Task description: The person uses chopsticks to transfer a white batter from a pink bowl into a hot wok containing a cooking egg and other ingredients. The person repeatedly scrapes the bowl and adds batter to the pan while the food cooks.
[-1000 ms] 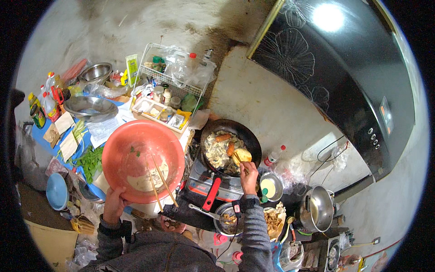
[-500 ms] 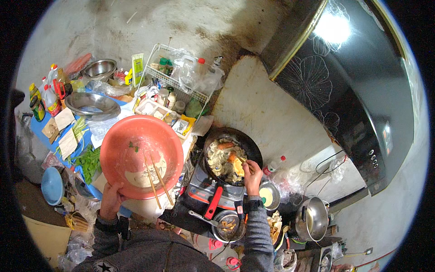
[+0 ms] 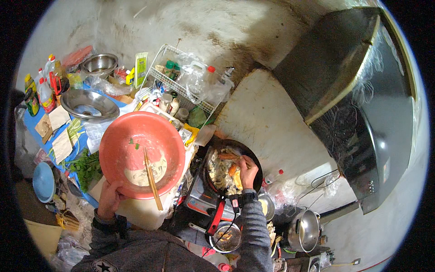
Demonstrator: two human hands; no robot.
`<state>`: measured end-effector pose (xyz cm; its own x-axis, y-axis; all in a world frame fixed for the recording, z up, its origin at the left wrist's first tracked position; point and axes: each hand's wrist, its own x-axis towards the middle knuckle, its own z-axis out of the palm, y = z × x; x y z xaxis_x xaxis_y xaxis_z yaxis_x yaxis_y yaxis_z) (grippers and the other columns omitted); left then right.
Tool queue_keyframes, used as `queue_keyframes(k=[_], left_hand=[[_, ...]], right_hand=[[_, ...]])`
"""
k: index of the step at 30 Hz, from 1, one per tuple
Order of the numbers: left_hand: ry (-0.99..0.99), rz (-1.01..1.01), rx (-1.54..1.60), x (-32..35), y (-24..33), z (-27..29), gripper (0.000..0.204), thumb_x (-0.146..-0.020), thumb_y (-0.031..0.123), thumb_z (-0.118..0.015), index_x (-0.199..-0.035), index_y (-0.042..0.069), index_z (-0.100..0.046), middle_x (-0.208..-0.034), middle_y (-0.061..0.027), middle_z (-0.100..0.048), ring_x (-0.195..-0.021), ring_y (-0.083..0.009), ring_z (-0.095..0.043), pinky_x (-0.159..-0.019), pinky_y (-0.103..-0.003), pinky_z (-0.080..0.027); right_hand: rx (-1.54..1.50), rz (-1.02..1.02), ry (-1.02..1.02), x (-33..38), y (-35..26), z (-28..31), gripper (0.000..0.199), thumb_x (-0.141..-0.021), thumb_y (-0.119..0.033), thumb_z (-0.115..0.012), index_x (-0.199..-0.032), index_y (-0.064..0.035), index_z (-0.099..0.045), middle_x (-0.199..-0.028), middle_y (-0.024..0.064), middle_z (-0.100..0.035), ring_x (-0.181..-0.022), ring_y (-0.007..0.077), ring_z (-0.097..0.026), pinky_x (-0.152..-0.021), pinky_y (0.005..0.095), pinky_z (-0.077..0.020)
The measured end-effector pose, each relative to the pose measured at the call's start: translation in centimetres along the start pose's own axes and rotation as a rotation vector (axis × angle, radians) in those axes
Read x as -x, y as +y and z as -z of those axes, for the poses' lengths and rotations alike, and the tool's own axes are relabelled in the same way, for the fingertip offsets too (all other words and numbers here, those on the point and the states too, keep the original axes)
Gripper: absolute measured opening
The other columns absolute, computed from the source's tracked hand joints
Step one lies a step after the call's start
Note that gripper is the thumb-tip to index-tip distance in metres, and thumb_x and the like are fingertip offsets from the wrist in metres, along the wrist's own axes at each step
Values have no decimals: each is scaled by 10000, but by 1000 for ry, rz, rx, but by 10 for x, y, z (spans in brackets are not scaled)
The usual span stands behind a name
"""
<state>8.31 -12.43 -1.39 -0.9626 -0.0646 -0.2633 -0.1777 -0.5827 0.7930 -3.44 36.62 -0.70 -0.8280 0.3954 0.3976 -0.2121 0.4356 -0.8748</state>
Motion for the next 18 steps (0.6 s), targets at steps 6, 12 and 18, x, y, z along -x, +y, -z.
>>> queue_keyframes(k=[6, 12, 18], left_hand=[[36, -10, 40, -12, -2, 1, 286, -877, 93, -498, -1150, 10, -489, -967, -76, -608, -768, -171, -656, -624, -314, -591], [30, 7, 56, -18, -4, 9, 319, -883, 89, -486, -1187, -1, -456, -1023, -86, -591, -844, -186, -657, -670, -326, -597], [21, -9, 62, -20, -6, 16, 352, -873, 76, -497, -1215, 10, -451, -1039, -86, -598, -856, -209, -652, -654, -348, -583]], right_hand=[[118, -137, -44, 1, -7, 8, 274, -894, -146, -643, -1002, 105, -629, -891, 141, -663, -736, 204, -674, -636, 301, -574], [177, -9, -19, 1, -3, -6, 232, -893, -104, -627, -988, 107, -640, -872, 135, -677, -714, 179, -665, -649, 304, -565], [148, -6, -19, -1, -11, -3, 211, -897, -109, -618, -982, 82, -644, -856, 132, -675, -756, 172, -662, -675, 286, -550]])
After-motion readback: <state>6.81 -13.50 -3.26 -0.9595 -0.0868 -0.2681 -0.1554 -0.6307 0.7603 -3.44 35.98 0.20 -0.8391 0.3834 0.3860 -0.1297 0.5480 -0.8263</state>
